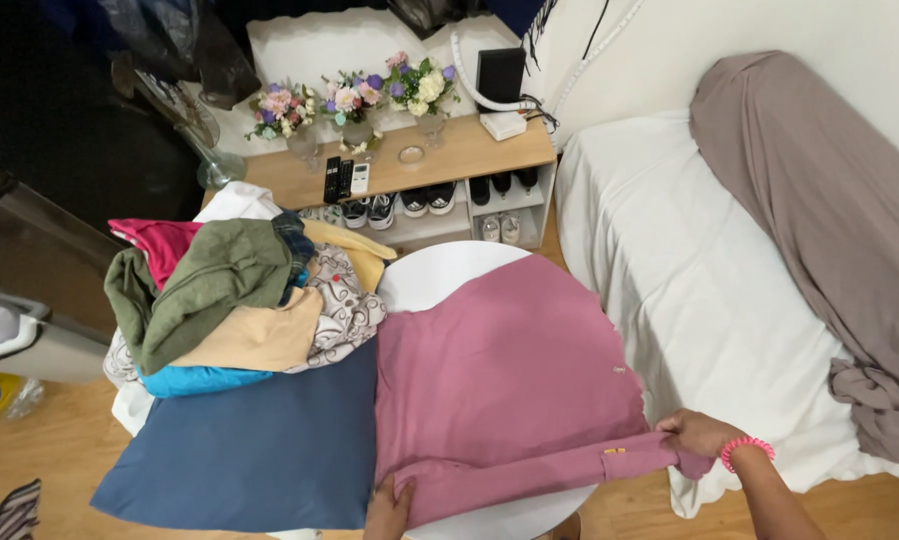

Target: The person folds a pink shirt on a white round table. They smooth the fabric, fold the sides inward, and then fold the shirt in half multiple times to create a compact bundle.

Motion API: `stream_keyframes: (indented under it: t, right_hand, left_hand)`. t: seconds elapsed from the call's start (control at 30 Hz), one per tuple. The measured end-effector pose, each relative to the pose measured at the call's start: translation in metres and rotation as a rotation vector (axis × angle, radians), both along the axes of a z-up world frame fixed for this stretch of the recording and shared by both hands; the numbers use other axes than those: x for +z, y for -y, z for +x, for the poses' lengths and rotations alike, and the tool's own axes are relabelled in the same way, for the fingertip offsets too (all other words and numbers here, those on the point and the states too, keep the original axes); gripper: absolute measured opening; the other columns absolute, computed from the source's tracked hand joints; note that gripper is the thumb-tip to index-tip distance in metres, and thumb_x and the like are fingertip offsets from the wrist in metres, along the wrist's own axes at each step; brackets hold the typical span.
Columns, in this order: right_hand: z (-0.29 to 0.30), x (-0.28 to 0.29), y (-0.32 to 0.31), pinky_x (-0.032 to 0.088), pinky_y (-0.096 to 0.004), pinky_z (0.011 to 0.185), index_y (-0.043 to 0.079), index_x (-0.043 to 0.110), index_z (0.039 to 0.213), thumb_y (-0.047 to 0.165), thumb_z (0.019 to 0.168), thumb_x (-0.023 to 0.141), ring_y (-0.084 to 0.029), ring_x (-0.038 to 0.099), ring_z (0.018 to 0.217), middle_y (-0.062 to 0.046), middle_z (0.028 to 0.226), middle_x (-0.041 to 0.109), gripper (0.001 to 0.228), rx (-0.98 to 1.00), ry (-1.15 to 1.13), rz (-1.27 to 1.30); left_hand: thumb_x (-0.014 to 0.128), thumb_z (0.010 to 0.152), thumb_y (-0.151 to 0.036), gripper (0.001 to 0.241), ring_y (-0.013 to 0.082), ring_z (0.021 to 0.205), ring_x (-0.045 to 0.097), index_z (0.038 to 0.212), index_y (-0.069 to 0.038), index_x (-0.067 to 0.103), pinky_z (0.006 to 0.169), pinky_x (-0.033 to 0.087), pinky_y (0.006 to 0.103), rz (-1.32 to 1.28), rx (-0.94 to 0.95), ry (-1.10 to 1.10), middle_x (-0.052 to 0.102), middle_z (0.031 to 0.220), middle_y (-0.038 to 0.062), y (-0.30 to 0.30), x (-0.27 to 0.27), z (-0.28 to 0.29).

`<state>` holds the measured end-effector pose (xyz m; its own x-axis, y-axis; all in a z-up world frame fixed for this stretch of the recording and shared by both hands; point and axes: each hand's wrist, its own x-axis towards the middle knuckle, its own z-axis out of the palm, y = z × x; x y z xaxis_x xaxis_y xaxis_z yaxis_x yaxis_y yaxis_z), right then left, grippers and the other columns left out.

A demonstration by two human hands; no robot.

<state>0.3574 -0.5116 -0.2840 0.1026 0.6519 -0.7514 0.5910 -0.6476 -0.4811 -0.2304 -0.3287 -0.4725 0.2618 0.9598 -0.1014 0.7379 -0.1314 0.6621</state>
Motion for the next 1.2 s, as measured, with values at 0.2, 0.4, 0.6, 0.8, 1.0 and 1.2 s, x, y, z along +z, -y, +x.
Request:
stream_keyframes:
  t: [0.2,0.4,0.6,0.8,1.0,1.2]
  right_hand:
    - [0.007,-0.007,-0.038,0.056,-0.036,0.066,0.009,0.076,0.108,0.014,0.093,0.065,-0.020,0.067,0.067,-0.013,0.085,0.075,0.019,-0.164,0.083,0.088]
    - [0.010,-0.011,-0.104,0.058,-0.039,0.088,0.018,0.076,0.118,0.010,0.084,0.064,-0.024,0.073,0.102,-0.007,0.115,0.079,0.037,-0.057,0.378,0.391]
    - [-0.022,-0.001,-0.103,0.053,-0.044,0.096,0.012,0.060,0.141,0.019,0.085,0.077,-0.033,0.067,0.111,-0.017,0.122,0.071,0.059,-0.495,0.466,0.686]
    - [0.019,-0.170,-0.037,0.052,-0.039,0.096,0.003,0.041,0.155,0.028,0.093,0.075,-0.033,0.063,0.121,-0.023,0.133,0.064,0.075,-1.045,-0.098,0.617]
    - [-0.040,-0.070,-0.049,0.043,-0.055,0.096,0.013,0.033,0.161,0.042,0.097,0.072,-0.026,0.052,0.116,-0.013,0.141,0.054,0.080,-1.236,-0.235,0.159]
    - [-0.026,-0.107,-0.041,0.050,-0.052,0.087,0.006,0.063,0.124,0.029,0.092,0.078,-0.019,0.054,0.097,-0.004,0.109,0.061,0.042,-1.353,-0.393,0.225]
  left_hand:
    - [0.069,0.085,-0.042,0.065,0.0450,0.093,0.075,0.139,-0.007,0.056,0.084,0.058,0.0503,-0.228,0.151,-0.017,0.073,0.094,0.032,0.012,0.044,0.015]
    - [0.068,0.092,-0.043,0.050,0.0484,0.099,0.070,0.122,-0.002,0.068,0.082,0.056,0.0507,-0.032,0.390,0.116,0.074,0.102,0.030,-0.005,0.075,0.043]
    - [0.079,0.080,-0.044,0.068,0.0403,0.112,0.069,0.128,0.002,0.065,0.097,0.051,0.0426,-0.231,0.532,0.161,0.072,0.117,0.028,0.006,0.118,0.057]
    - [0.079,0.082,-0.047,0.076,0.0419,0.118,0.066,0.134,0.004,0.060,0.100,0.051,0.0429,-0.119,0.434,0.106,0.069,0.122,0.030,0.015,0.081,0.041]
    - [0.068,0.089,-0.042,0.083,0.0440,0.131,0.046,0.153,0.000,0.039,0.111,0.039,0.0538,0.234,0.301,-0.194,0.047,0.146,0.029,0.019,0.160,0.105]
    - [0.056,0.095,-0.030,0.054,0.0367,0.147,0.033,0.145,-0.009,0.050,0.117,0.015,0.0716,0.445,-0.033,-0.325,0.046,0.154,0.018,0.015,0.146,0.147]
